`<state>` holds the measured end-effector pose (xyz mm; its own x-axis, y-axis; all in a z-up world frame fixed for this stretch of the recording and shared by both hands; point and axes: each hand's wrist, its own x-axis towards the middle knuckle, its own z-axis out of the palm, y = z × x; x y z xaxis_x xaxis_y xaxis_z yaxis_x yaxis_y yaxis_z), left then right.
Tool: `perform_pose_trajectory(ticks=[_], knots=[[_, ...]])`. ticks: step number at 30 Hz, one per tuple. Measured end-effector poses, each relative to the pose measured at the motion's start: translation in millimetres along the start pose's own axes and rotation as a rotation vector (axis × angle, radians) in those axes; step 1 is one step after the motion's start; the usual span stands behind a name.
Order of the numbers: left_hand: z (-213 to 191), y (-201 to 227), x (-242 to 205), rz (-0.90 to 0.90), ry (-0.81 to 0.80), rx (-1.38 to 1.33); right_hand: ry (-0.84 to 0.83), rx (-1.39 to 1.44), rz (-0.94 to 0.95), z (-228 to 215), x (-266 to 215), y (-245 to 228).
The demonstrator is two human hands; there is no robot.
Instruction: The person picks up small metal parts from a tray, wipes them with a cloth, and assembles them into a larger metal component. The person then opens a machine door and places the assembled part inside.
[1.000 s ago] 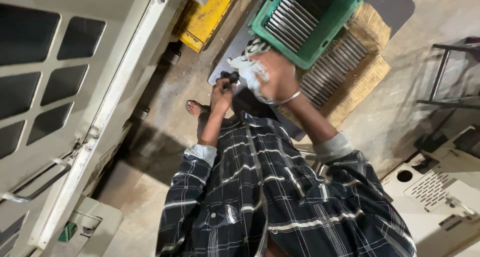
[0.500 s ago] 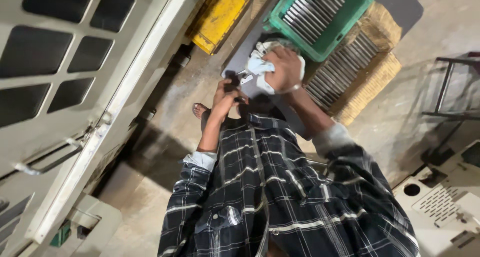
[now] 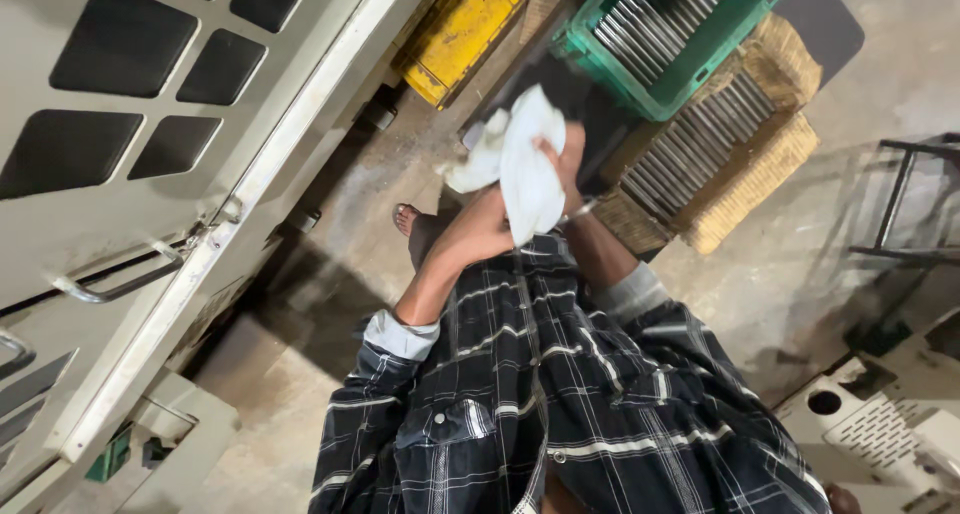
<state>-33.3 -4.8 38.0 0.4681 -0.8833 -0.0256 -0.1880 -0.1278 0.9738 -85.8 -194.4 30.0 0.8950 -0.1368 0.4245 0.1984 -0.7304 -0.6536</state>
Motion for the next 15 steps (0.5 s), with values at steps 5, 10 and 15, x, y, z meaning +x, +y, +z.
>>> perform_pose_trajectory(ticks=[5,10,15], knots=[[-9.7,-16.7,-9.2,-0.209,0.035,-0.249,-0.062,0.078,-0.03,-45.8,45.3,-22.8],[-23.2,-33.1,-24.4,-0.062,0.227,-1.683,-0.118,0.291,-0.163,-94.0,86.3,-65.2],[-8.7,-23.3,-12.8,-0.002,0.305,-0.682,0.022,0.458,-0.188,-37.1,86.9,-99.3]])
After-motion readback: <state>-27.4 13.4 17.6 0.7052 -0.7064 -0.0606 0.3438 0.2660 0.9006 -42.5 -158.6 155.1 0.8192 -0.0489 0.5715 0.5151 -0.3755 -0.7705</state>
